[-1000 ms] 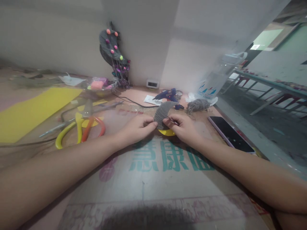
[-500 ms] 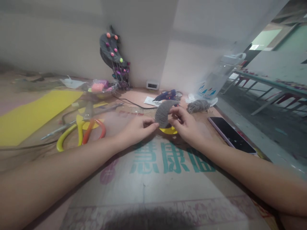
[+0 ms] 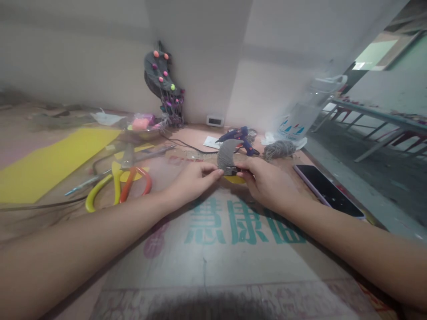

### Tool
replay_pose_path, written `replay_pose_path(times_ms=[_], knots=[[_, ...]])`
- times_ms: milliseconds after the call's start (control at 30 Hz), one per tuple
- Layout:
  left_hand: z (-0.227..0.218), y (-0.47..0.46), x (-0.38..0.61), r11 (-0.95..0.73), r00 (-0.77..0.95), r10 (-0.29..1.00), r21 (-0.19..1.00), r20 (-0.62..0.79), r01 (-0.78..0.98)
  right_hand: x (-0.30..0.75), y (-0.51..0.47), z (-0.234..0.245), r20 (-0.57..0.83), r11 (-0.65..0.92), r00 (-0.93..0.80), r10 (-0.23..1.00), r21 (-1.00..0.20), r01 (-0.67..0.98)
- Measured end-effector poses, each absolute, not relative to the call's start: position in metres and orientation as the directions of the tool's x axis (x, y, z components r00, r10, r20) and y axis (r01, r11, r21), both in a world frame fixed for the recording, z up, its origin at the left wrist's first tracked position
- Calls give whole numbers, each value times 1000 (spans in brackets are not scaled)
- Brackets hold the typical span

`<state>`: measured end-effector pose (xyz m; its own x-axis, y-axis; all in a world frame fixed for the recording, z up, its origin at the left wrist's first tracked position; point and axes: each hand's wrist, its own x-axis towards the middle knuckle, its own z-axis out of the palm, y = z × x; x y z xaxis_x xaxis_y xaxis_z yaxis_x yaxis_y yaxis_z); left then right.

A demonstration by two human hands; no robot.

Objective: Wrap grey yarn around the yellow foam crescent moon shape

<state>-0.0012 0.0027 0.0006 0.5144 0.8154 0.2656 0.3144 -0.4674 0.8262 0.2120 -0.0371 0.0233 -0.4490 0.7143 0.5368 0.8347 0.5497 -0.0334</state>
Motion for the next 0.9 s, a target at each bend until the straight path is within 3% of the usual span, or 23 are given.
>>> replay_pose_path(times_ms=[533, 900], knots=[[2, 0, -1, -508, 539, 787, 812, 300, 288, 205, -40, 27, 471, 497, -412, 780, -65, 865], [4, 0, -1, -526, 552, 774, 800, 310, 289, 210, -30, 18, 533, 610, -470, 703, -114, 784]])
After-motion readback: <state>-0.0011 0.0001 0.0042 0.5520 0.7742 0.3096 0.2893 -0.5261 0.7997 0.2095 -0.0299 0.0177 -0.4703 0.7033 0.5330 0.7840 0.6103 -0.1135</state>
